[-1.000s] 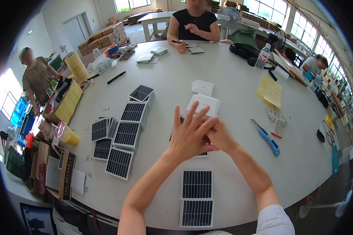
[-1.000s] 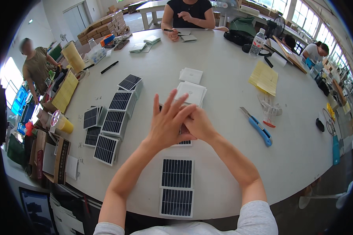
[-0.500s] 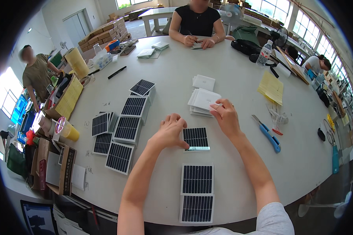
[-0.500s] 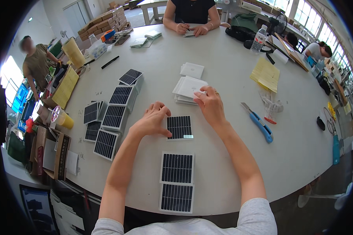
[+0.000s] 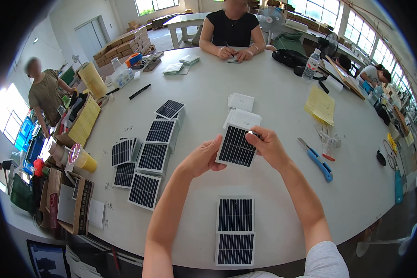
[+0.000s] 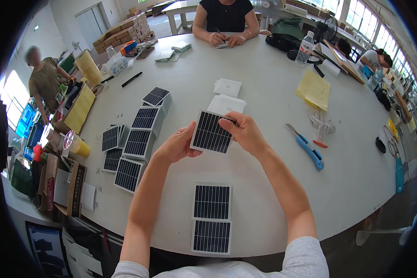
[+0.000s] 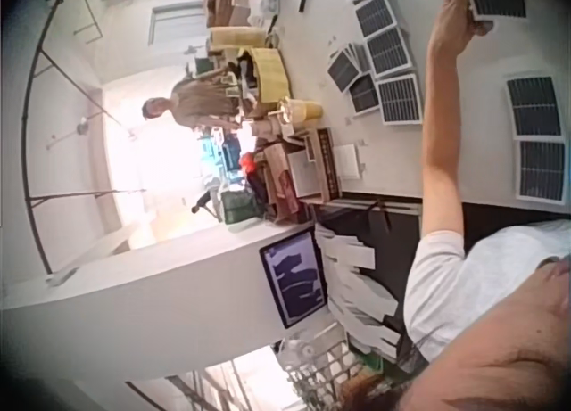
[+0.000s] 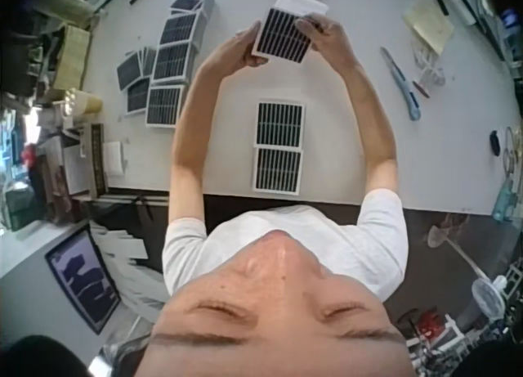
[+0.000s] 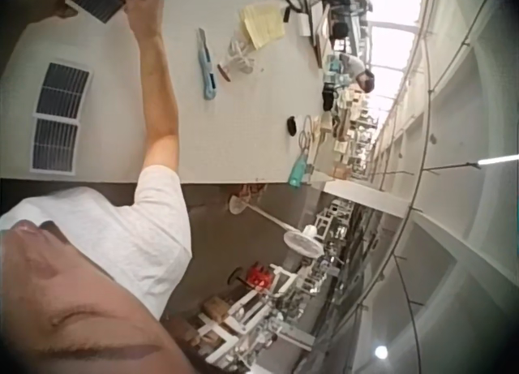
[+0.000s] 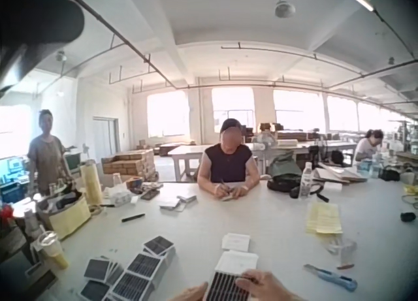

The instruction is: The person arranges small solar panels on a table, trims a panel using a utility knife, and stacks the solar panels with white paper sheets by hand.

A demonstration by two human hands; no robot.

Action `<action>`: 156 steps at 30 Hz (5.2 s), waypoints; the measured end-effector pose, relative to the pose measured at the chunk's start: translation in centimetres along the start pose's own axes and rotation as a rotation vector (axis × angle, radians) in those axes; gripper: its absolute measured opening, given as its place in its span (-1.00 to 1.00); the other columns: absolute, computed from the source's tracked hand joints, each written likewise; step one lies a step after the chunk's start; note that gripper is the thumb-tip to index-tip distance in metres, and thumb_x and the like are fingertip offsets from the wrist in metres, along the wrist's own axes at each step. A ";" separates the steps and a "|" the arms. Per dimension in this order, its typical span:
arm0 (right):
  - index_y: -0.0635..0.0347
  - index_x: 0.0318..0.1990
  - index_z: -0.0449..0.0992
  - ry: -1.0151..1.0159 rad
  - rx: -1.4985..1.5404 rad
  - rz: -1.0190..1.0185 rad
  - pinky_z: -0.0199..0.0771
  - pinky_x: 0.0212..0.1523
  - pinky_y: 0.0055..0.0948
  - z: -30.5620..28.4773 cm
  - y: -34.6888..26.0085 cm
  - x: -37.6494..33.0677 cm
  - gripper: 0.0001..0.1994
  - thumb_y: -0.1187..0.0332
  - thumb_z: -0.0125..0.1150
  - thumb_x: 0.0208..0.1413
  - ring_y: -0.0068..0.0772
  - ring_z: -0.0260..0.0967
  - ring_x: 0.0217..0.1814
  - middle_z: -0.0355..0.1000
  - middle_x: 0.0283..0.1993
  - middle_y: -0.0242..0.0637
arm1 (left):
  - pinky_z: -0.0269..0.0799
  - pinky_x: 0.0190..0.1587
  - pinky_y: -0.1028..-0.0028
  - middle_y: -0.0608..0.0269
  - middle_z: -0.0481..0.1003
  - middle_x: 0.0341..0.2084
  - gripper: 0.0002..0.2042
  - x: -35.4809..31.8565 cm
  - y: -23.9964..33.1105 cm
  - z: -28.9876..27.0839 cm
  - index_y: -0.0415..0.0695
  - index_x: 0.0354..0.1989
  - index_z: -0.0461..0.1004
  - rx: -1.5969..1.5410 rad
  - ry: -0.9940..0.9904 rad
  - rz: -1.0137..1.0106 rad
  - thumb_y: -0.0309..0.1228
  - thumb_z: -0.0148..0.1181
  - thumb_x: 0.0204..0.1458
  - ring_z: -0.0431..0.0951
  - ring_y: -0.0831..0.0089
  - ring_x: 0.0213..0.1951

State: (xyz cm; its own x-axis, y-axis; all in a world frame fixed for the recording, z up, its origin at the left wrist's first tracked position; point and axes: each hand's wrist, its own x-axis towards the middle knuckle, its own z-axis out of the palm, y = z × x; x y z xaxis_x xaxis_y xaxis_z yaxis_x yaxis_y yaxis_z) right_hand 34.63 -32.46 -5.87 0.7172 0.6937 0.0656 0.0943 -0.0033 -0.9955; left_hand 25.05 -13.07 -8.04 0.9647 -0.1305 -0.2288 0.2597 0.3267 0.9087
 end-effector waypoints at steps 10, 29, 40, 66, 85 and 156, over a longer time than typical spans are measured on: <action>0.22 -0.32 0.48 0.017 -0.124 -0.180 0.05 -0.60 -0.69 -0.1 -0.3 -0.3 -0.80 0.25 0.15 0.15 -0.80 0.04 -0.57 0.25 -0.57 -0.59 | 0.30 -0.57 0.65 0.27 0.46 -0.51 -0.59 -0.4 1.0 0.8 -0.17 -0.22 0.41 -0.179 -0.142 -0.045 -0.01 -0.06 0.17 0.44 0.53 -0.54; -0.03 0.06 0.37 0.424 -1.382 -0.476 0.17 0.00 -0.26 -0.9 8.0 8.0 -0.33 0.03 0.39 -0.30 -0.36 0.15 0.21 0.30 0.08 -0.47 | 0.35 -0.42 0.48 0.25 0.42 -0.44 -0.86 3.2 -4.7 -2.1 -0.15 -0.29 0.50 1.021 0.679 0.575 -0.47 0.18 -0.05 0.39 0.49 -0.55; -0.07 0.22 0.21 0.398 -1.506 -0.123 0.04 0.22 0.00 -6.1 8.3 18.6 -0.32 0.07 0.30 -0.09 -0.18 -0.06 0.39 0.07 0.32 -0.37 | 0.38 -0.39 0.36 0.19 0.45 -0.42 -0.91 2.9 -4.9 -1.0 -0.15 -0.35 0.49 1.031 0.665 0.529 -0.46 0.15 -0.04 0.46 0.32 -0.52; 0.28 0.24 0.14 -0.217 -0.113 0.346 0.47 -0.09 -0.20 0.2 1.8 -3.3 -0.38 0.11 0.14 0.11 -0.31 0.23 0.16 0.25 0.16 -0.18 | 0.39 0.05 0.41 -0.05 0.08 0.22 -0.20 -4.5 -2.2 2.5 -0.21 0.30 -0.02 0.377 0.346 -0.062 -0.53 0.28 -0.15 0.24 0.23 0.18; 0.20 -0.09 0.50 -0.227 -0.610 0.062 0.38 -0.25 -0.49 -1.8 1.9 -0.9 -0.52 0.11 0.38 -0.14 -0.47 0.33 -0.29 0.33 -0.14 -0.30 | 0.14 0.18 0.24 -0.04 0.28 0.06 -0.01 -1.7 -3.2 0.6 -0.14 0.23 0.00 0.796 0.132 0.096 -0.15 0.49 -0.41 0.23 0.06 0.15; 0.23 -0.25 0.53 -0.008 -0.683 -0.123 0.34 -0.44 -0.53 -1.1 1.9 -1.8 -0.68 0.14 0.29 -0.01 -0.60 0.25 -0.50 0.35 -0.27 -0.27 | 0.14 0.22 0.28 -0.16 0.19 0.13 -0.03 -3.5 -1.6 0.4 -0.09 0.23 -0.11 1.039 0.046 0.193 -0.28 0.48 -0.33 0.19 0.07 0.20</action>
State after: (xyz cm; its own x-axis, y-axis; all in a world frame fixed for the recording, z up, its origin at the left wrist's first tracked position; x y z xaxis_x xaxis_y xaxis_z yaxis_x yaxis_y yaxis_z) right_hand 34.26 -34.54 -7.78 0.6685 0.7234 0.1724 0.5901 -0.3750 -0.7149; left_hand 21.26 -13.53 -8.54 0.9920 -0.1188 -0.0423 -0.0418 -0.6261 0.7786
